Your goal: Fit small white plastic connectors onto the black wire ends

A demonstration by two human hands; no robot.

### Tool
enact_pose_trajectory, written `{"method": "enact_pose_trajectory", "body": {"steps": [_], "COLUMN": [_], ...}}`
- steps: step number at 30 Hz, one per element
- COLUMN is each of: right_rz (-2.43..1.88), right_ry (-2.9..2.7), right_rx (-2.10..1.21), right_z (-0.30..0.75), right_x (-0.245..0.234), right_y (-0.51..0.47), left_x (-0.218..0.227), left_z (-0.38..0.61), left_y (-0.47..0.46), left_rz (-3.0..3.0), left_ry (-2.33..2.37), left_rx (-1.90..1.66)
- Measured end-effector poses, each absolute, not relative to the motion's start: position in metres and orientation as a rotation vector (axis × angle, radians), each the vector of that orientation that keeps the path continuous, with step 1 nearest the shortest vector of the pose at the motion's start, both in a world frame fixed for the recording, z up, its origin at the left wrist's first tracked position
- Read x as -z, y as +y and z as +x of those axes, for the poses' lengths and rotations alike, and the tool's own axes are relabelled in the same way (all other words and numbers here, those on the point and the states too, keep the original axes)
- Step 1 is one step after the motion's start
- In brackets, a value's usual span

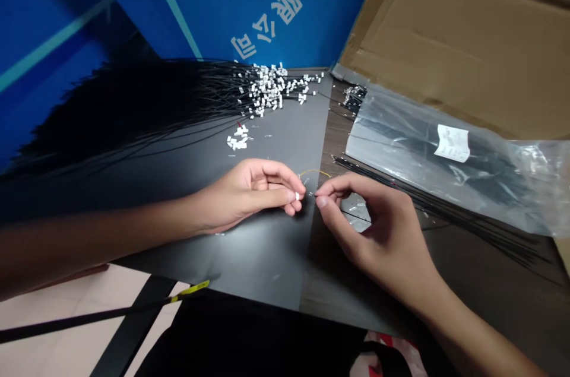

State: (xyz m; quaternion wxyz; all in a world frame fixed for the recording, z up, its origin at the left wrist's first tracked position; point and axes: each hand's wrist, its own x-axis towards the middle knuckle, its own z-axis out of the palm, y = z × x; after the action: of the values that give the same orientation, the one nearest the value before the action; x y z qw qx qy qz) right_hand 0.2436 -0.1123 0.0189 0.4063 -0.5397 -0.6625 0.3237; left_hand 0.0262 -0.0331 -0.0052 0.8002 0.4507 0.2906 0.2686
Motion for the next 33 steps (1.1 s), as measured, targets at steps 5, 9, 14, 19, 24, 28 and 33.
{"method": "enact_pose_trajectory", "body": {"steps": [5, 9, 14, 19, 24, 28, 33], "right_rz": [-1.352, -1.378, -1.367, -1.382, -1.38, -1.364, -1.374], "right_ry": [-1.687, -1.693, -1.661, -1.602, -1.608, -1.596, -1.573], "right_rx": [-0.868, -0.867, -0.924, -0.991, -1.026, -1.059, -1.09], "right_z": [0.241, 0.241, 0.24, 0.241, 0.24, 0.239, 0.238], "right_x": [-0.017, -0.016, -0.016, -0.02, -0.023, -0.024, -0.023], "right_y": [-0.113, -0.113, -0.112, -0.113, -0.113, -0.114, -0.116], "left_x": [0.01, 0.009, 0.006, 0.006, 0.005, 0.002, -0.003], "left_z": [0.027, 0.027, 0.028, 0.029, 0.03, 0.03, 0.032], "left_y": [-0.035, -0.035, -0.034, -0.034, -0.037, -0.039, -0.039], "left_rz": [0.96, 0.99, 1.065, 1.022, 1.069, 1.166, 1.27], "left_ry": [0.651, 0.653, 0.646, 0.676, 0.685, 0.693, 0.718], "left_rx": [-0.572, -0.6, -0.622, -0.645, -0.69, -0.706, -0.715]}}
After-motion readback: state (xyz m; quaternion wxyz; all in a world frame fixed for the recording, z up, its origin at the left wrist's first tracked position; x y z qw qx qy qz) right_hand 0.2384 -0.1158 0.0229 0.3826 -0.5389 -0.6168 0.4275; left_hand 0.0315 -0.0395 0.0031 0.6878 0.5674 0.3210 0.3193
